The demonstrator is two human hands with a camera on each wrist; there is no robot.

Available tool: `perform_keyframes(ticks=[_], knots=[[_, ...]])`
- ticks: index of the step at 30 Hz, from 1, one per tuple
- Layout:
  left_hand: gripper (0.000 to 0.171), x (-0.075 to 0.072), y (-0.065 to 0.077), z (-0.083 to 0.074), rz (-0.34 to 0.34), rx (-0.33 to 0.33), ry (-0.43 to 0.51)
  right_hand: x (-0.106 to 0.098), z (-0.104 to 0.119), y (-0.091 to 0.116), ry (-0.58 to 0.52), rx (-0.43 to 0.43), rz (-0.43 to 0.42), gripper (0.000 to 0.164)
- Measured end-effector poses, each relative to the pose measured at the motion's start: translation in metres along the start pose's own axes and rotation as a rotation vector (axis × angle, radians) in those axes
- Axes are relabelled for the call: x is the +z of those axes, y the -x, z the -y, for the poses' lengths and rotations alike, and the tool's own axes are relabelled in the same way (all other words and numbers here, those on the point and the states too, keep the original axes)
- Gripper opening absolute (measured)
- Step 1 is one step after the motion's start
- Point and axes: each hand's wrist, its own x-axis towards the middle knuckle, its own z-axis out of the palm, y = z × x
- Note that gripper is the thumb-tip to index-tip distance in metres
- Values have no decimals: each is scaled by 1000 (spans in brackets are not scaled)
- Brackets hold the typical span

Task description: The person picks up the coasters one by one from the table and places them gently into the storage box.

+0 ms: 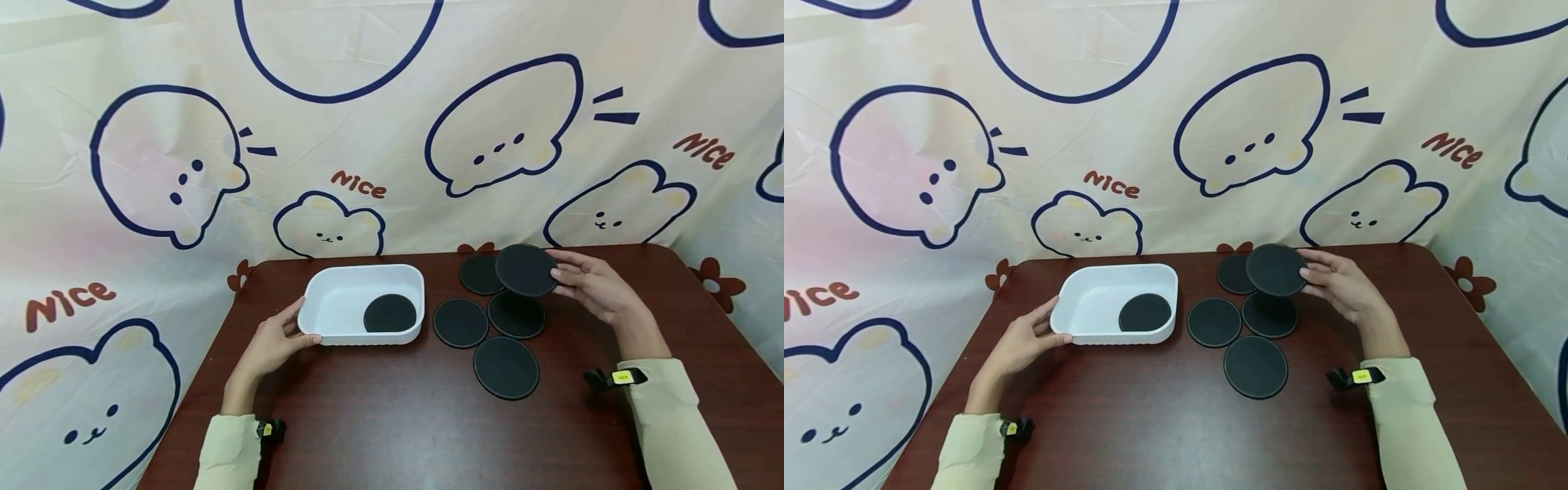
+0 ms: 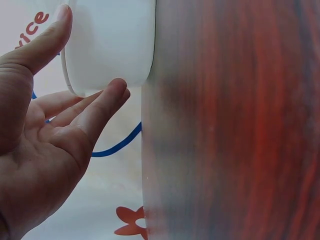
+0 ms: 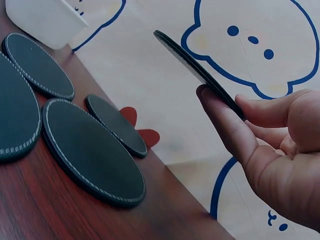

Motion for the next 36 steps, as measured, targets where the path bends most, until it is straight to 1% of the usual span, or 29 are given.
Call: perform_keyframes(ticks=[6,14,17,23,36], knots=[[103,0,0,1,1,3,7,12,-1,-5,-5,-7,1,64],[101,0,0,0,-2,14,-1,25,-3,-11,-17,16,4,62],[101,0,1,1,-2,11,2,30,-3,-14,-15,11,8,63],[103,0,1,1,-2,-5,4,41,0,-17,-18,0,25,70],[103,1,0,0,-6,5,-18,68,-1,-26,-29,19,27,70]])
